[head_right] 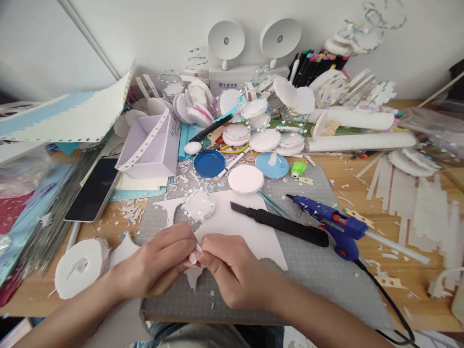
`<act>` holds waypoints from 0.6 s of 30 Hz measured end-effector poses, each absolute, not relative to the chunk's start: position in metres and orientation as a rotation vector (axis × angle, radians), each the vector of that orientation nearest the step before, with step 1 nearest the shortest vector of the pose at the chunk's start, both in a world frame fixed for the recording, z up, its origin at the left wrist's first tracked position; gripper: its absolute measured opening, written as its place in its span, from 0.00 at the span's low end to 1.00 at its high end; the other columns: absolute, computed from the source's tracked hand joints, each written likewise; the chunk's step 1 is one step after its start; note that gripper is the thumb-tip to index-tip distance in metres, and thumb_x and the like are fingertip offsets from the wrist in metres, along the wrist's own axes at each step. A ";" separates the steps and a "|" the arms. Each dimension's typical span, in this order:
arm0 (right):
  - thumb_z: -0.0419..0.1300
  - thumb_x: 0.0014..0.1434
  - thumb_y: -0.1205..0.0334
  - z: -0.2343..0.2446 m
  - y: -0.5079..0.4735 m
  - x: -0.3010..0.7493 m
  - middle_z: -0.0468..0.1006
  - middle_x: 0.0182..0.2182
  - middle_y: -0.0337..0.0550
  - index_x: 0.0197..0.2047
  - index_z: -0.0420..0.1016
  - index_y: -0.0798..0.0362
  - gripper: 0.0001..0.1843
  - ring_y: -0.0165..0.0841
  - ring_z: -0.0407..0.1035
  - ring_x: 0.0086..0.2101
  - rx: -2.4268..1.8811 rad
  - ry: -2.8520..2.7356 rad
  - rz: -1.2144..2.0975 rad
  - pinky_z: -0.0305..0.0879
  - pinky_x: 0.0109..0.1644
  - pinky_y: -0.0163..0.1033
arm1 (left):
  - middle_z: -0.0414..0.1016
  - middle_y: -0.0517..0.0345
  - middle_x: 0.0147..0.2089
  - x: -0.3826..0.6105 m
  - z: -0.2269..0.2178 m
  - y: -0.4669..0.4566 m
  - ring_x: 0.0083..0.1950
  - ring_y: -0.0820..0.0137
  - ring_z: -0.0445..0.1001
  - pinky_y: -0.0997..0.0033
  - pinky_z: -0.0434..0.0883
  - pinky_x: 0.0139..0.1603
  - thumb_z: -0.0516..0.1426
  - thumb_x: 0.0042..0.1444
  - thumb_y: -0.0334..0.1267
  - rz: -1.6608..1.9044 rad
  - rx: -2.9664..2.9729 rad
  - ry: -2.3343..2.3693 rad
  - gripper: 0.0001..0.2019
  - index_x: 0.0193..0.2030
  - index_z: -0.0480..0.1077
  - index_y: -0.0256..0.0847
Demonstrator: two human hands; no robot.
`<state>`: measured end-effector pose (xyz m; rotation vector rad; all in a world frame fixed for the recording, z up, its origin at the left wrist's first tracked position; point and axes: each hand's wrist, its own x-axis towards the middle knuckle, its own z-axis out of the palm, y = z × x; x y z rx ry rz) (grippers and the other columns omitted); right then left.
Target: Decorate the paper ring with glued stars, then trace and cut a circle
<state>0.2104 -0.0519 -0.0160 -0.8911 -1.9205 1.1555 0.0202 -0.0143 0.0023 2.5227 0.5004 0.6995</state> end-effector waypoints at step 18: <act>0.41 0.68 0.63 -0.013 -0.045 0.214 0.61 0.26 0.35 0.29 0.52 0.50 0.13 0.28 0.56 0.27 -0.997 -1.956 1.437 0.55 0.32 0.35 | 0.69 0.55 0.28 0.019 0.002 -0.011 0.29 0.69 0.62 0.68 0.63 0.31 0.45 0.68 0.35 0.714 2.803 0.637 0.13 0.33 0.64 0.37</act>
